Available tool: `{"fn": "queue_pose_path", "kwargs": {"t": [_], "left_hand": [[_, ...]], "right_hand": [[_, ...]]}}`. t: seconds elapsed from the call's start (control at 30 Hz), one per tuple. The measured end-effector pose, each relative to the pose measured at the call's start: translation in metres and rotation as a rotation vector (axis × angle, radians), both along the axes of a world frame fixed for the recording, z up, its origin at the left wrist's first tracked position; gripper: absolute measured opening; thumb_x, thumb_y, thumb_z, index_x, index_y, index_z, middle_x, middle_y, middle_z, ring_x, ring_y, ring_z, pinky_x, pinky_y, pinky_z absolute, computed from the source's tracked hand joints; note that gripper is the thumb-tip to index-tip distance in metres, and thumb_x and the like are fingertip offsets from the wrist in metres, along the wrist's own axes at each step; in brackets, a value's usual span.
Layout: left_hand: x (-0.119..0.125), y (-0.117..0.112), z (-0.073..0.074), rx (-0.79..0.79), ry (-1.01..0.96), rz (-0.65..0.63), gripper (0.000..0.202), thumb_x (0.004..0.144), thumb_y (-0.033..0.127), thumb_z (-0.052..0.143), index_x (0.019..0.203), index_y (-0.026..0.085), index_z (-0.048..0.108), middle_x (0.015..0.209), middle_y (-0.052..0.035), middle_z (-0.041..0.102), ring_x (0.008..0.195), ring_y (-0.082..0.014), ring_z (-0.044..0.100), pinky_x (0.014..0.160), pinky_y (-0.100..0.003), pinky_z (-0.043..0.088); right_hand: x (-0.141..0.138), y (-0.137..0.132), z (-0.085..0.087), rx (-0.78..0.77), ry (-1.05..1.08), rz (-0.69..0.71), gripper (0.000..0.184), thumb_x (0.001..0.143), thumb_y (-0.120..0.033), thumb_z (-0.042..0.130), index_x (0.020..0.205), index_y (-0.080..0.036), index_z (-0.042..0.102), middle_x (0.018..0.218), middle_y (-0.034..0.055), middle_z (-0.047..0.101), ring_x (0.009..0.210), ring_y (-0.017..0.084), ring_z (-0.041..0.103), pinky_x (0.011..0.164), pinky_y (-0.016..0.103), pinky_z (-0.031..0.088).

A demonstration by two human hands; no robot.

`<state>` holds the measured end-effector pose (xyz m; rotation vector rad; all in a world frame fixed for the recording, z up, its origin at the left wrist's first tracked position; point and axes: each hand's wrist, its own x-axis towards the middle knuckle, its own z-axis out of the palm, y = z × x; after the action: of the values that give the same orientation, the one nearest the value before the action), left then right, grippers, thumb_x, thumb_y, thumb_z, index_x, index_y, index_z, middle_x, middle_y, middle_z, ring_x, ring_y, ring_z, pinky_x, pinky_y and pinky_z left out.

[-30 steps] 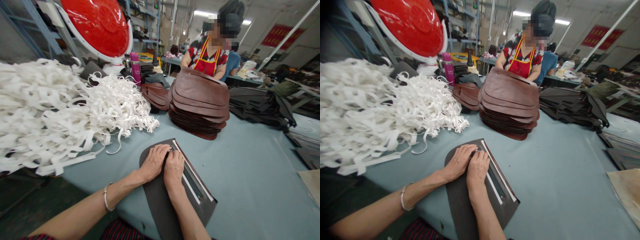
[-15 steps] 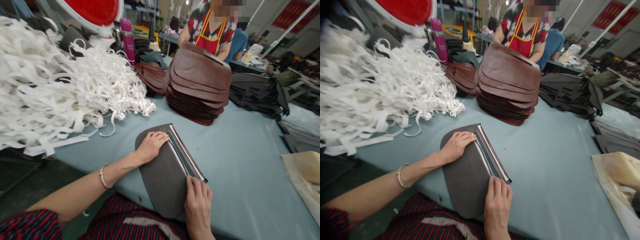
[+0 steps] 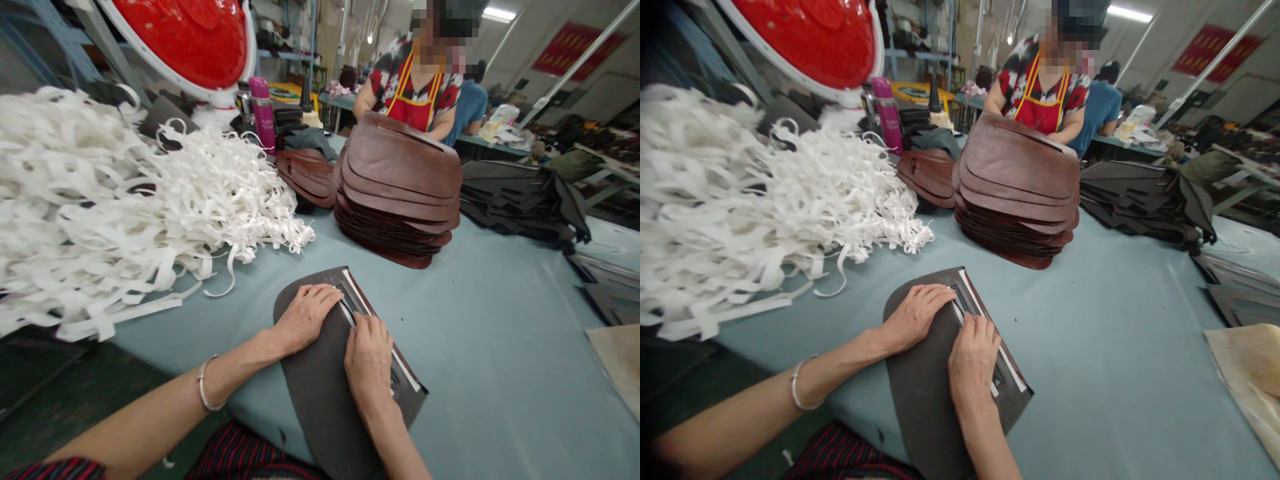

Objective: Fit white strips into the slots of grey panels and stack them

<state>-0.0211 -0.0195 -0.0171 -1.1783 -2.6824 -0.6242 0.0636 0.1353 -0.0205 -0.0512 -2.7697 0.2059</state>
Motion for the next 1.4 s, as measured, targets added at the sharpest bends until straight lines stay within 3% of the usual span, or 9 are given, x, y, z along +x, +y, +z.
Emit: {"fn": "queue_pose_path", "kwargs": {"t": [0.3,0.43,0.6,0.93,1.17,1.4], "left_hand": [[-0.015,-0.005,0.008,-0.161,0.079,-0.141,0.038,0.092,0.013,0.04,0.129,0.017,0.047,0.14,-0.0067,0.047,0.126,-0.0244,0.04,0.1,-0.04,0.034],[-0.014,-0.003,0.007,-0.075,0.022,-0.069,0.043,0.089,0.008,0.038,0.13,0.014,0.044,0.132,-0.0089,0.052,0.123,-0.0239,0.041,0.1,-0.041,0.035],[-0.016,0.0,0.003,0.096,-0.129,0.042,0.046,0.083,0.005,0.038,0.126,0.019,0.044,0.126,-0.0061,0.054,0.119,-0.0214,0.045,0.099,-0.04,0.037],[-0.018,-0.002,-0.001,0.2,-0.154,0.032,0.052,0.082,0.004,0.041,0.131,0.018,0.035,0.128,-0.007,0.054,0.12,-0.0217,0.045,0.101,-0.042,0.036],[-0.021,-0.003,-0.006,0.167,-0.096,0.021,0.043,0.083,0.003,0.043,0.12,0.022,0.054,0.125,-0.0064,0.05,0.117,-0.0189,0.047,0.098,-0.037,0.04],[-0.02,-0.005,-0.002,0.021,0.076,-0.045,0.03,0.092,0.013,0.042,0.118,0.017,0.055,0.13,-0.01,0.05,0.119,-0.0235,0.046,0.097,-0.04,0.042]], "right_hand": [[-0.005,-0.008,-0.008,-0.014,0.081,0.019,0.023,0.09,-0.011,0.043,0.107,-0.013,0.059,0.096,0.0093,0.057,0.091,0.025,0.047,0.078,0.036,0.034],[-0.006,-0.008,-0.008,-0.015,0.071,0.012,0.022,0.09,-0.012,0.044,0.107,-0.013,0.059,0.097,0.0098,0.058,0.091,0.025,0.047,0.077,0.036,0.034],[-0.006,-0.008,-0.007,-0.036,0.063,0.004,0.022,0.09,-0.011,0.044,0.106,-0.013,0.059,0.097,0.0097,0.057,0.09,0.025,0.047,0.077,0.036,0.034],[-0.04,-0.029,-0.006,-0.061,-0.011,-0.102,0.027,0.086,-0.011,0.049,0.111,-0.014,0.059,0.101,0.0103,0.058,0.094,0.028,0.048,0.076,0.039,0.035],[-0.038,-0.039,0.0,0.138,0.0,-0.014,0.028,0.089,-0.01,0.045,0.113,-0.009,0.059,0.097,0.0118,0.058,0.089,0.027,0.047,0.076,0.039,0.037],[-0.036,-0.042,0.004,0.234,-0.007,-0.015,0.028,0.089,-0.009,0.043,0.112,-0.006,0.059,0.093,0.0122,0.057,0.087,0.027,0.049,0.073,0.039,0.041]]}}
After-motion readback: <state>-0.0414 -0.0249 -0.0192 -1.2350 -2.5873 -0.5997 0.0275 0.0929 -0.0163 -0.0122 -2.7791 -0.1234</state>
